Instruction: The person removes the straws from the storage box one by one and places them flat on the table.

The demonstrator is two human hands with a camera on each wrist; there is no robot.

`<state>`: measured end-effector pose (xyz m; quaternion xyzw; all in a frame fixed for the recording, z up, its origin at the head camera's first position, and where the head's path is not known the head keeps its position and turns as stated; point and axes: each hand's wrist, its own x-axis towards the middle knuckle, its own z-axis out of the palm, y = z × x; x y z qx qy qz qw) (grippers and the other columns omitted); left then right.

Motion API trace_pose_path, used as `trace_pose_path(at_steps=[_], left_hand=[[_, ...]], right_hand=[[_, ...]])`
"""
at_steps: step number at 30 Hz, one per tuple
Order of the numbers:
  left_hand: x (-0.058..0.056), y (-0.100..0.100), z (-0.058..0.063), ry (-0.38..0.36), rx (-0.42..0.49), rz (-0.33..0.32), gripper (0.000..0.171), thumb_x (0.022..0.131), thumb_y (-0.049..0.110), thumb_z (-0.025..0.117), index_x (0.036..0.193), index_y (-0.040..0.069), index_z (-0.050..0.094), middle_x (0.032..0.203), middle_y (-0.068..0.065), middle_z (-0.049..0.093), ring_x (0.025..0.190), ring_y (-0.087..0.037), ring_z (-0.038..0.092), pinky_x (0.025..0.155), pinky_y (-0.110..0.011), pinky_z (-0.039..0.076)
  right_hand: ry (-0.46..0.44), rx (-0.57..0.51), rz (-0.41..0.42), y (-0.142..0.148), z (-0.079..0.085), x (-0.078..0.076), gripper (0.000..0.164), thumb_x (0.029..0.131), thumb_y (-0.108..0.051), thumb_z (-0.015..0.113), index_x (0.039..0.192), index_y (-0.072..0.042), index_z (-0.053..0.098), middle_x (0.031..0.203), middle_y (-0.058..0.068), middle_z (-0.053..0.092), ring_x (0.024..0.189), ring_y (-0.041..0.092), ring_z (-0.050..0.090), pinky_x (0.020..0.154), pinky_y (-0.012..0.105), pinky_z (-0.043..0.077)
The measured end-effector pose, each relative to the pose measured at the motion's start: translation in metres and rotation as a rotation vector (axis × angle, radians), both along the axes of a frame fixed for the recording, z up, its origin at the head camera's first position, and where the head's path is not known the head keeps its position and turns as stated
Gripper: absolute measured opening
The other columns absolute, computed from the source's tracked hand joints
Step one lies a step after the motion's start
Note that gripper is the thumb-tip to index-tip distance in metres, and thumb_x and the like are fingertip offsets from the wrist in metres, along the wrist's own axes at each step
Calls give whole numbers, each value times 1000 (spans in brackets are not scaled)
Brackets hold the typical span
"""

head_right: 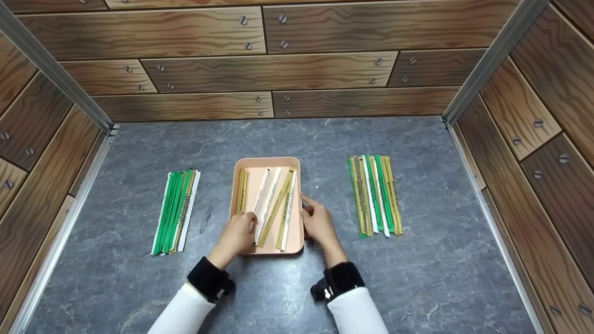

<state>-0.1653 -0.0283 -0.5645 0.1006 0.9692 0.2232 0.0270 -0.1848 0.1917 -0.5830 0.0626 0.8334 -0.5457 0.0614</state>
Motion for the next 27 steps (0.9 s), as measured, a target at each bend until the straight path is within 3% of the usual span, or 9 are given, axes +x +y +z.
trace_pose_path(at_steps=[5,8,14,22,27], left_hand=[[0,-6,12,-17,119,36,33,74,-12,61,104,-2,71,96,-18,64,84,-37,66,72,-44,56],[2,-13,20,-10,211,49,30,81,-12,58,107,-4,70,102,-20,65,89,-36,66,74,-41,57],[6,-39,33,89,335,82,25,85,-10,60,108,-6,69,101,-23,66,86,-34,67,71,-37,58],[6,-87,29,174,291,202,32,81,-9,63,112,-2,69,100,-22,69,86,-37,67,73,-47,55],[6,-112,22,142,200,273,32,80,-7,65,111,-1,71,101,-22,70,87,-41,67,69,-53,54]], right_hand=[[-5,1,-3,1,0,0,47,96,-2,57,143,-11,52,104,23,66,60,26,63,38,34,50],[-16,-10,-10,1,-1,0,48,96,-1,56,143,-12,52,106,24,66,62,26,64,39,35,51],[-28,-35,-25,1,-1,0,47,97,-1,54,143,-11,52,104,23,65,70,26,65,41,37,53],[-13,-19,-18,1,-1,0,47,97,-1,56,143,-11,52,103,22,66,68,25,65,39,36,52],[-12,-11,-9,0,-1,0,47,97,-2,56,143,-11,52,103,22,66,66,25,65,38,35,50]])
